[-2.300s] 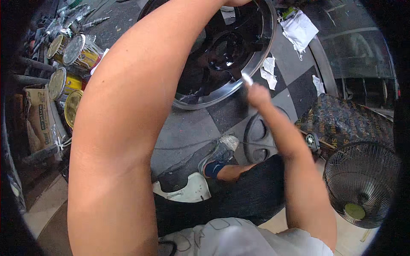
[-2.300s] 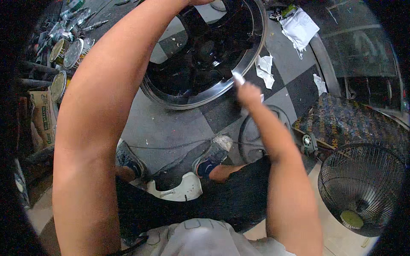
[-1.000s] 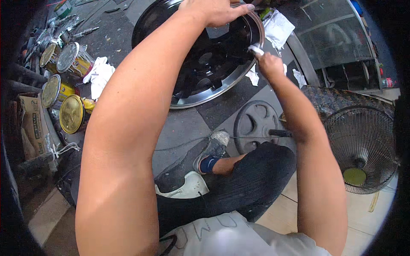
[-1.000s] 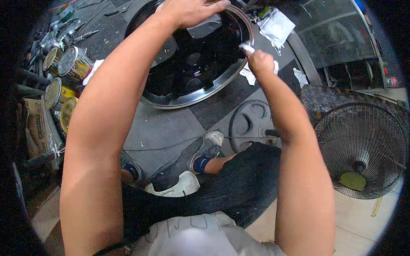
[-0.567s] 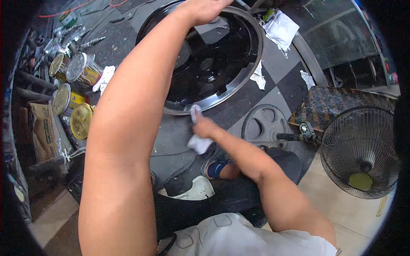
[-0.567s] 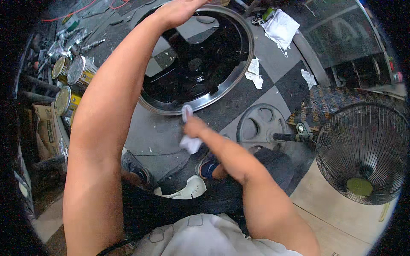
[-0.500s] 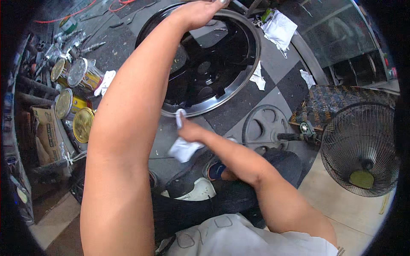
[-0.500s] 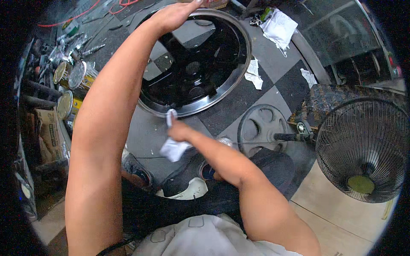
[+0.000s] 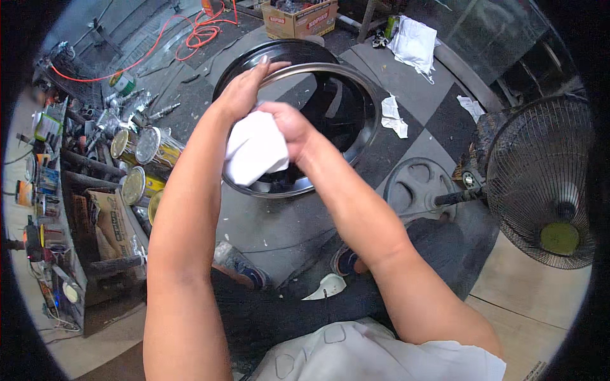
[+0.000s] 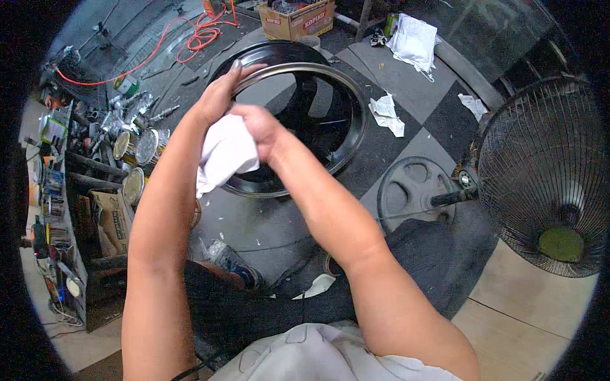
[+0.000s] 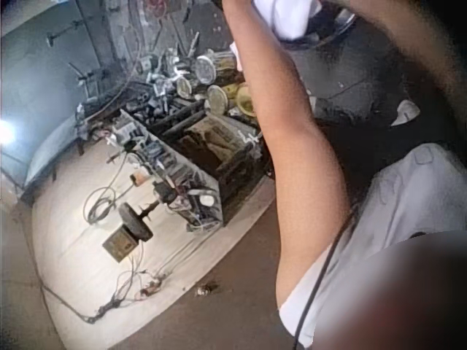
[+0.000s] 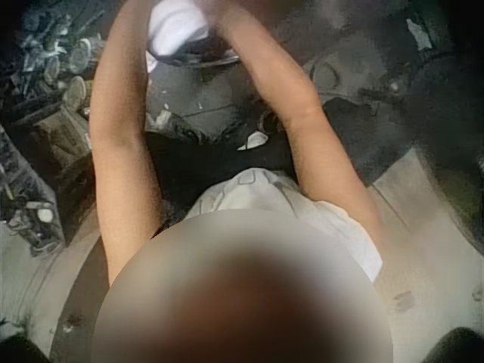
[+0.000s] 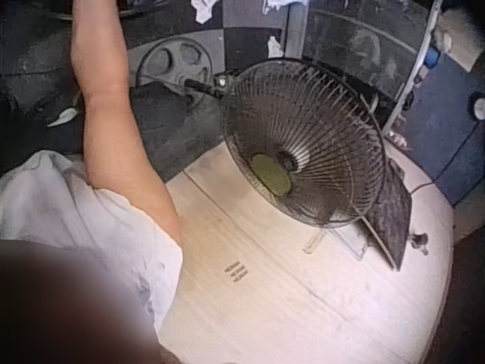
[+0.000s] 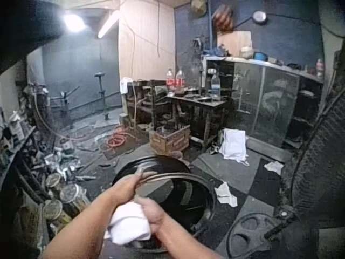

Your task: Cleaning a car wheel with a rag and then applying spray paint in a spray booth.

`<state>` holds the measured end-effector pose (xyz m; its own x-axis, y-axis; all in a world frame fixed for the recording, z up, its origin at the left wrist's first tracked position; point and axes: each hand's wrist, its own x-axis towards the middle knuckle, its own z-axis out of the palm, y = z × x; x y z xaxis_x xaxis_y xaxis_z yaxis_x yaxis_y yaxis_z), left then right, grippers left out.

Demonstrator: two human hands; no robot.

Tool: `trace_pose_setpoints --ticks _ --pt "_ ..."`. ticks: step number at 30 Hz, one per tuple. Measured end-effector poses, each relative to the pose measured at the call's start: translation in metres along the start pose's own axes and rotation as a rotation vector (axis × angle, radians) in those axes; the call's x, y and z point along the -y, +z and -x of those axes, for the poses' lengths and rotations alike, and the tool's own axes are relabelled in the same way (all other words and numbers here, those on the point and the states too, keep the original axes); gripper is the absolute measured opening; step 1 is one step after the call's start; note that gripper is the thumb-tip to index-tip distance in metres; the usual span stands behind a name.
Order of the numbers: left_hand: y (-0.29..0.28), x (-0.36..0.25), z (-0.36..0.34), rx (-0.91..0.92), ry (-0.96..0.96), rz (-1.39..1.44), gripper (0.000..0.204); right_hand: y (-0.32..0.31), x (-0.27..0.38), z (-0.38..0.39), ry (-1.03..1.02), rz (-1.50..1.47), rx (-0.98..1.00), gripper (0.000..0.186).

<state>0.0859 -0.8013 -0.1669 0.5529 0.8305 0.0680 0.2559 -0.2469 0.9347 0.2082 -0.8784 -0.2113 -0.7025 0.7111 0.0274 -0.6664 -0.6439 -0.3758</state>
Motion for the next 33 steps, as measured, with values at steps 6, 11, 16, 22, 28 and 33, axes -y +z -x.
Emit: trace_pose_setpoints --ticks 6,11,16,22,28,33 --pt "-0.006 -0.004 0.041 -0.051 0.032 -0.175 0.071 -0.011 0.039 0.042 -0.298 -0.153 0.072 0.040" --pt "-0.014 0.001 0.055 -0.031 0.051 -0.192 0.075 -0.034 0.055 0.082 -0.636 -0.208 0.035 0.052" --pt "-0.011 0.014 0.057 -0.164 0.104 -0.231 0.071 -0.077 0.069 0.125 -0.761 -0.444 0.331 0.048" --pt "-0.009 0.013 0.066 -0.177 0.109 -0.218 0.065 -0.140 0.079 0.154 -1.122 -0.815 0.074 0.044" --pt "-0.006 0.013 0.068 -0.185 0.143 -0.274 0.054 -0.158 0.076 0.174 -1.067 -1.022 -0.102 0.044" --pt "-0.017 0.022 0.063 -0.183 0.104 -0.120 0.045 -0.118 0.065 0.181 -1.059 -0.954 0.041 0.039"
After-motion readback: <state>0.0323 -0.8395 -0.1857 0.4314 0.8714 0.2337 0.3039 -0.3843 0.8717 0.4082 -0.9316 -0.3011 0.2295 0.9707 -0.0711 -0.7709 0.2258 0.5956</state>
